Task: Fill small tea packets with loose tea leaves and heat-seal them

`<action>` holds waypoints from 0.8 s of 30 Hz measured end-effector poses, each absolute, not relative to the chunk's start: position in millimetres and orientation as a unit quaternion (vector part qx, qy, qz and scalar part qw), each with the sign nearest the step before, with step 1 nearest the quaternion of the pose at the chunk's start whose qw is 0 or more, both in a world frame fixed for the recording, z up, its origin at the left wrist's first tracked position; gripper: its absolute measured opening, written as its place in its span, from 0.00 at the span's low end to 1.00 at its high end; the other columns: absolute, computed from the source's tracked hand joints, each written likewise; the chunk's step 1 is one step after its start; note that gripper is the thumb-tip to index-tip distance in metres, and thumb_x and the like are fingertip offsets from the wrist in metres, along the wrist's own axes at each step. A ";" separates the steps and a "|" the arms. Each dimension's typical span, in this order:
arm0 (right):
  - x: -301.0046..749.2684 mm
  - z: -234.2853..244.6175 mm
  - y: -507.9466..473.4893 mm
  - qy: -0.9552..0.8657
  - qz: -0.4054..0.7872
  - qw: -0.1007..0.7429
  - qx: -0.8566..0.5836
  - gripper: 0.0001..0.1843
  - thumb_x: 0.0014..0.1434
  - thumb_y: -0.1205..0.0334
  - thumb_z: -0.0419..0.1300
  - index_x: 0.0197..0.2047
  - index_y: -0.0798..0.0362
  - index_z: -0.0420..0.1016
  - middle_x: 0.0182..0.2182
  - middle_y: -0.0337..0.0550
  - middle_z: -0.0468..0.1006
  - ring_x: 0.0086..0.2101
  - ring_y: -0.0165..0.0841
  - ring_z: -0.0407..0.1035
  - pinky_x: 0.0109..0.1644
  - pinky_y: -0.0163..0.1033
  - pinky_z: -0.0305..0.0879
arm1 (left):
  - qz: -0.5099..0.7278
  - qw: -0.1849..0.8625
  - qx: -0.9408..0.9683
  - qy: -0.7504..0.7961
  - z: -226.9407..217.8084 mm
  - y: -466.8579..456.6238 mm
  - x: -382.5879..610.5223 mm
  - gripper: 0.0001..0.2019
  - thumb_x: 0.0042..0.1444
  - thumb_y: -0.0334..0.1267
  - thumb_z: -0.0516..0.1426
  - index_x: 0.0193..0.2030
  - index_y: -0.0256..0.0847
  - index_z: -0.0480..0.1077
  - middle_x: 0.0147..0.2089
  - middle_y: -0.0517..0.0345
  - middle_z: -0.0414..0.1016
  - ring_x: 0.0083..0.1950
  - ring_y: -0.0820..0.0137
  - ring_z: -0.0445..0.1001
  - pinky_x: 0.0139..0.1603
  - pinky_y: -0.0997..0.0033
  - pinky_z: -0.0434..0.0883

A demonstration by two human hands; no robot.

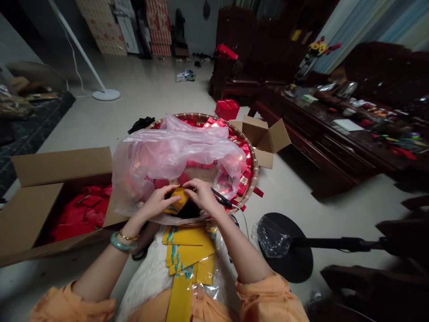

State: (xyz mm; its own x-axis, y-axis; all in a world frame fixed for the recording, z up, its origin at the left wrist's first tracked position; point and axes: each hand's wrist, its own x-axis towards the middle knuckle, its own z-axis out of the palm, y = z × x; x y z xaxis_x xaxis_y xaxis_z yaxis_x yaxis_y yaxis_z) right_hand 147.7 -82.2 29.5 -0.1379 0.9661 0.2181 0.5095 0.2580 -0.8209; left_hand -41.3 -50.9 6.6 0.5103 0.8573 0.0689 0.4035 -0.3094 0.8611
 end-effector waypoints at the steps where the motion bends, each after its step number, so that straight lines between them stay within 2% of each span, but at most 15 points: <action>1: 150.2 31.6 -81.6 -0.685 0.317 0.389 -0.528 0.08 0.54 0.68 0.59 0.38 0.53 0.77 0.34 0.42 0.77 0.35 0.30 0.70 0.39 0.34 0.64 | 0.272 0.480 0.729 0.405 7.8 -48.6 -41.7 0.18 0.52 0.48 0.57 0.45 0.38 0.72 0.42 0.52 0.76 0.44 0.63 0.73 0.45 0.64 0.70; 3: 152.6 33.4 -80.2 -0.664 0.349 0.398 -0.529 0.11 0.53 0.67 0.59 0.41 0.53 0.77 0.36 0.43 0.78 0.35 0.30 0.71 0.38 0.34 0.65 | 0.287 0.558 0.664 0.406 9.2 -46.5 -39.5 0.17 0.53 0.48 0.56 0.39 0.36 0.73 0.36 0.55 0.77 0.37 0.66 0.74 0.39 0.69 0.71; 5: 152.1 32.3 -78.5 -0.648 0.360 0.395 -0.542 0.13 0.52 0.64 0.61 0.43 0.54 0.77 0.36 0.43 0.79 0.34 0.30 0.71 0.37 0.34 0.65 | 0.317 0.572 0.627 0.423 8.7 -47.1 -33.8 0.16 0.50 0.49 0.58 0.35 0.35 0.73 0.31 0.57 0.76 0.33 0.68 0.73 0.35 0.72 0.69; 8: 149.5 28.2 -75.7 -0.645 0.345 0.377 -0.569 0.12 0.51 0.56 0.63 0.36 0.56 0.78 0.30 0.42 0.79 0.30 0.30 0.70 0.33 0.33 0.63 | 0.355 0.545 0.614 0.447 6.3 -49.7 -24.4 0.16 0.47 0.48 0.60 0.32 0.34 0.73 0.29 0.58 0.75 0.32 0.69 0.72 0.33 0.73 0.68; 10: 149.1 26.4 -73.8 -0.634 0.342 0.389 -0.574 0.12 0.51 0.55 0.63 0.30 0.56 0.78 0.25 0.41 0.78 0.27 0.30 0.69 0.29 0.32 0.61 | 0.362 0.557 0.596 0.451 5.9 -51.5 -21.2 0.17 0.47 0.49 0.60 0.35 0.34 0.73 0.30 0.57 0.75 0.32 0.69 0.73 0.33 0.72 0.69; 14: 153.0 26.9 -70.2 -0.590 0.355 0.447 -0.571 0.12 0.50 0.54 0.62 0.28 0.56 0.77 0.24 0.40 0.76 0.25 0.29 0.68 0.28 0.32 0.61 | 0.277 0.668 0.561 0.403 10.0 -55.6 -23.4 0.26 0.43 0.46 0.64 0.47 0.35 0.68 0.37 0.55 0.77 0.32 0.68 0.76 0.32 0.70 0.72; 17: 155.9 28.5 -67.9 -0.582 0.366 0.439 -0.578 0.15 0.51 0.50 0.60 0.29 0.56 0.76 0.24 0.40 0.76 0.25 0.29 0.67 0.28 0.32 0.60 | 0.214 0.700 0.548 0.405 13.0 -59.1 -25.6 0.26 0.39 0.44 0.67 0.44 0.33 0.68 0.35 0.53 0.77 0.27 0.68 0.75 0.30 0.68 0.74; 20: 155.3 28.6 -65.8 -0.625 0.302 0.392 -0.603 0.20 0.55 0.45 0.57 0.27 0.55 0.73 0.22 0.37 0.72 0.24 0.27 0.63 0.26 0.31 0.55 | 0.207 0.683 0.566 0.413 11.7 -60.7 -23.9 0.23 0.40 0.45 0.66 0.41 0.34 0.69 0.33 0.55 0.76 0.28 0.68 0.75 0.30 0.66 0.74; 24: 150.7 24.7 -62.4 -0.653 0.179 0.328 -0.659 0.28 0.52 0.38 0.57 0.17 0.54 0.63 0.15 0.33 0.61 0.19 0.24 0.51 0.24 0.33 0.42 | 0.207 0.580 0.670 0.415 5.9 -60.1 -20.8 0.20 0.41 0.47 0.64 0.38 0.34 0.72 0.34 0.56 0.76 0.33 0.65 0.75 0.34 0.67 0.73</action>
State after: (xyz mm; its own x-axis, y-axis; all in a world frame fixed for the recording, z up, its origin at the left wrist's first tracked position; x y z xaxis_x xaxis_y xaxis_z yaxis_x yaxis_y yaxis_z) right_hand 150.7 -62.4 24.7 0.0831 0.9778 0.1925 0.7432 0.0679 -0.6656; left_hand -20.8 -60.1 5.9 0.5695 0.7961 -0.2048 0.3172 0.0171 0.9482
